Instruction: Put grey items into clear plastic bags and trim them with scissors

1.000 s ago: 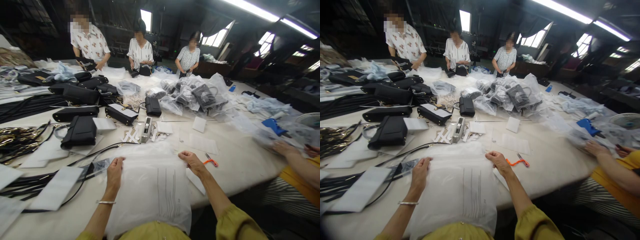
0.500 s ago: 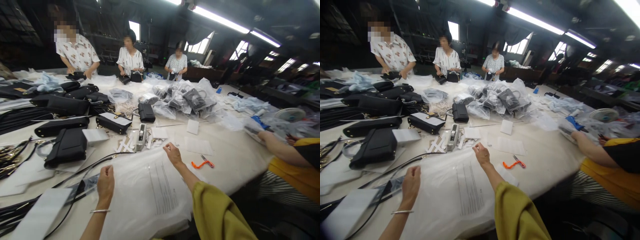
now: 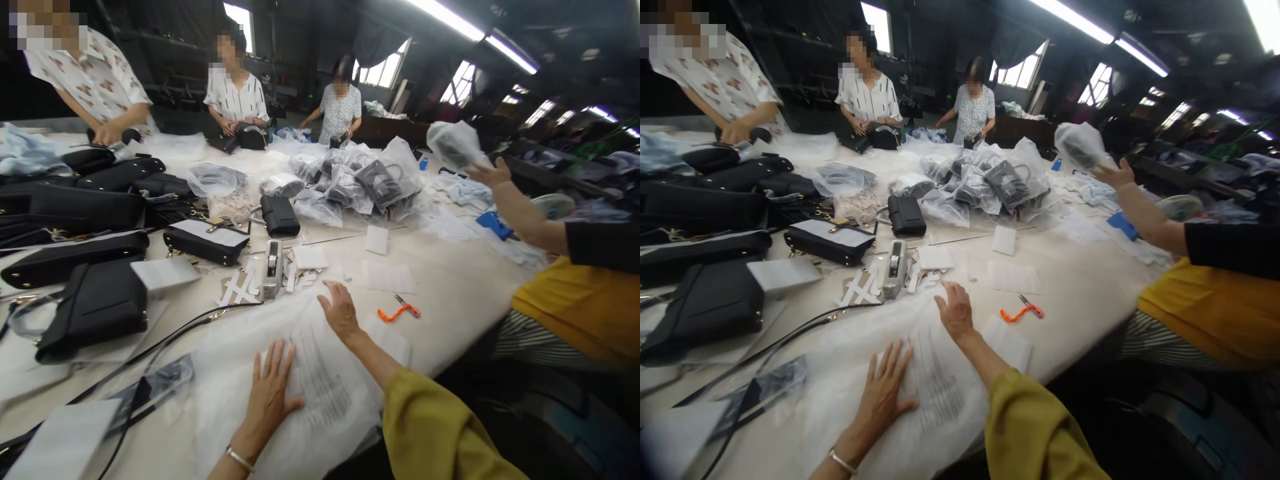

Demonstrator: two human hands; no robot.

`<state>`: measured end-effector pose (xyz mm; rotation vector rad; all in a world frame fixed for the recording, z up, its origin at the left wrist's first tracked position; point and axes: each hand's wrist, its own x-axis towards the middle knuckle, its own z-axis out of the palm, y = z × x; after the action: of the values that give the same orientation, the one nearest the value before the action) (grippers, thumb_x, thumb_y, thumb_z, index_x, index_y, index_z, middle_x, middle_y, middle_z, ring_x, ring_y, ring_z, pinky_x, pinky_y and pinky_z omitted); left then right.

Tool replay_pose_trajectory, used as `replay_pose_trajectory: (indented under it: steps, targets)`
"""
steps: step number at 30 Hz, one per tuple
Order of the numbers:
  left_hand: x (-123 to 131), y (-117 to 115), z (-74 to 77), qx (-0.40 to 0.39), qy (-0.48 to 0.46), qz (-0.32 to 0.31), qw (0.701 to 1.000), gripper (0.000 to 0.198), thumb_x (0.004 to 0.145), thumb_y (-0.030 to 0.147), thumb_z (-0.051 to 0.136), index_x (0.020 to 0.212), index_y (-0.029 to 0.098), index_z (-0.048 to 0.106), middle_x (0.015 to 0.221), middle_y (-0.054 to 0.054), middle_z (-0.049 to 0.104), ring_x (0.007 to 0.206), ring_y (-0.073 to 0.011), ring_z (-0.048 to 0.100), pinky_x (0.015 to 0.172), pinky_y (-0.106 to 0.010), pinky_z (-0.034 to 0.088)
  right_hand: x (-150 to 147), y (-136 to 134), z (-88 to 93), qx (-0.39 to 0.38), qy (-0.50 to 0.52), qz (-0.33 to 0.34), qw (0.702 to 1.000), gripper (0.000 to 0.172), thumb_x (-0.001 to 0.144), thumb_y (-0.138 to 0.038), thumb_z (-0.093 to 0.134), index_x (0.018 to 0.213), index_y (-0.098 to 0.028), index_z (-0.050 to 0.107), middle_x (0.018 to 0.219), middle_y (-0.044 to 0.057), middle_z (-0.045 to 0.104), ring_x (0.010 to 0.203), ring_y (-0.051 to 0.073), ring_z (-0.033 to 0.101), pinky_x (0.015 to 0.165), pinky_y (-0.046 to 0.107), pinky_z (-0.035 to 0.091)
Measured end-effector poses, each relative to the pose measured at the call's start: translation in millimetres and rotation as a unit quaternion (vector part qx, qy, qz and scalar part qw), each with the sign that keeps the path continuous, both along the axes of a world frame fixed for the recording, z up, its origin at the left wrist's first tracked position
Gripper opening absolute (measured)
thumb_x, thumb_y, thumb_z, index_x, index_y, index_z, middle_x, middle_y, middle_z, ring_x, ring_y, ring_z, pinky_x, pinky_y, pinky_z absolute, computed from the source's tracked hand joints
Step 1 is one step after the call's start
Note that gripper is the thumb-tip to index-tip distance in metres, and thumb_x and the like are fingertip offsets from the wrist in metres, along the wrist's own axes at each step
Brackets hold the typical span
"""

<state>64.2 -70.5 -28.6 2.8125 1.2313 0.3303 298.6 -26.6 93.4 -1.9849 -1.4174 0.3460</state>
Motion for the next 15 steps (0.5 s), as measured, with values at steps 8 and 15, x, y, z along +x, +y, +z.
replay_pose_trajectory:
  steps: [8, 15]
  targets:
    - [-1, 11, -14.1, 0.105, -0.033, -0.050, 0.993, 0.068, 0.079, 0.037, 0.062, 0.143, 0.023, 0.047, 0.152, -0.013, 0.041, 0.142, -0.0336, 0.033, 0.120, -0.058, 0.008, -86, -112, -64.0, -0.016, -0.120, 0.252, 0.960, 0.073, 0.089, -0.046, 0.058, 0.152, -0.033, 0.024, 0.159, 0.005, 0.031, 0.149, 0.033, 0.021, 0.120, 0.064, 0.021]
    - [-43, 44, -25.4, 0.072, -0.087, -0.100, 0.989, 0.080, 0.070, 0.063, 0.062, 0.141, 0.029, 0.050, 0.147, -0.010, 0.049, 0.134, -0.0353, 0.046, 0.119, -0.056, 0.014, -23, -124, -109.5, -0.108, -0.114, 0.173, 0.972, 0.076, 0.085, -0.046, 0.060, 0.151, -0.041, 0.023, 0.162, 0.002, 0.021, 0.149, 0.036, 0.018, 0.118, 0.070, 0.015]
